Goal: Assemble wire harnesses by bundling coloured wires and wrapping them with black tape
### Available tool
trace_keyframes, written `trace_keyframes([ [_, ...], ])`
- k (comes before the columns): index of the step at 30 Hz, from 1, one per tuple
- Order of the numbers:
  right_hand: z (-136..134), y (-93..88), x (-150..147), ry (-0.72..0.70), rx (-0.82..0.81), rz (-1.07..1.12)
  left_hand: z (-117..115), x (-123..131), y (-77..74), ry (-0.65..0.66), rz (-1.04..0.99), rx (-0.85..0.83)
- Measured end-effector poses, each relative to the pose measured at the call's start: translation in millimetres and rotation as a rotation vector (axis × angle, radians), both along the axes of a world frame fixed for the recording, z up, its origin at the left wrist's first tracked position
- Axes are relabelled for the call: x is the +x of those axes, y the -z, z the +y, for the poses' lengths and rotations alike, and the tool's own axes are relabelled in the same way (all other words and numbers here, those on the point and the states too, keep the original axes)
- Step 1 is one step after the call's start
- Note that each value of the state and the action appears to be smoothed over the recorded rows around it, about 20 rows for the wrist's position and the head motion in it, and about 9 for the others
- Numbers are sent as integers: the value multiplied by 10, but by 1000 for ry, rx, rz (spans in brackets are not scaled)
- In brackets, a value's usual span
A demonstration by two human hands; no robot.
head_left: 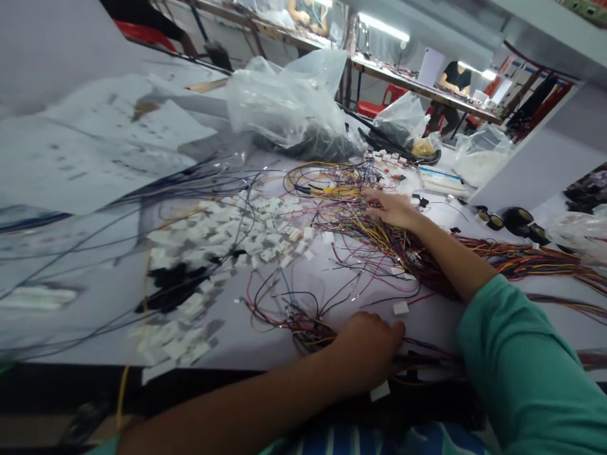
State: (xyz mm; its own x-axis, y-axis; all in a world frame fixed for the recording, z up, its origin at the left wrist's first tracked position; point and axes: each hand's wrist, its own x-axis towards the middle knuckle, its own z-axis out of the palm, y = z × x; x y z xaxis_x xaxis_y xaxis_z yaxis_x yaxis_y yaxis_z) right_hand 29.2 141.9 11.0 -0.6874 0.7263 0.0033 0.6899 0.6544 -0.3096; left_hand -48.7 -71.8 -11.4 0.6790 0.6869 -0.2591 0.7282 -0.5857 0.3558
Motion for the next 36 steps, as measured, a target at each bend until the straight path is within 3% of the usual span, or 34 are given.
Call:
trace_keyframes([
  [3, -295, -87, 40, -156, 56, -114, -2, 5, 29, -9, -5, -2],
  [7, -447, -181, 138, -223, -112, -115, 3, 5, 23, 2, 2, -32],
  [12, -305, -338, 229, -382, -444, -38, 2, -1, -10, 2, -25, -29],
  [14, -159, -407, 249, -352, -500, 0, -4, 1, -6, 4, -39, -24],
  [16, 19, -459, 217, -138, -368, 0, -12, 7, 13, 1, -53, -13],
  [19, 272, -473, 6, 215, 119, -69, -21, 17, 56, -6, -80, 2],
  [21, 377, -428, -238, 203, 349, -81, -25, 21, 71, -9, -87, 12],
  [23, 423, -350, -507, 4, 354, -42, -26, 24, 68, -9, -79, 18],
  [26, 446, -239, -826, -196, 124, -70, -24, 31, 46, -1, -76, 15],
  [29, 491, -202, -986, -73, -123, -184, -17, 41, 42, 2, -80, -3],
  [31, 527, -199, -1054, 60, -146, -243, -13, 44, 56, 9, -89, -1],
  [36, 545, -72, -1319, 169, 183, -260, -21, 50, 146, 57, -178, 69],
])
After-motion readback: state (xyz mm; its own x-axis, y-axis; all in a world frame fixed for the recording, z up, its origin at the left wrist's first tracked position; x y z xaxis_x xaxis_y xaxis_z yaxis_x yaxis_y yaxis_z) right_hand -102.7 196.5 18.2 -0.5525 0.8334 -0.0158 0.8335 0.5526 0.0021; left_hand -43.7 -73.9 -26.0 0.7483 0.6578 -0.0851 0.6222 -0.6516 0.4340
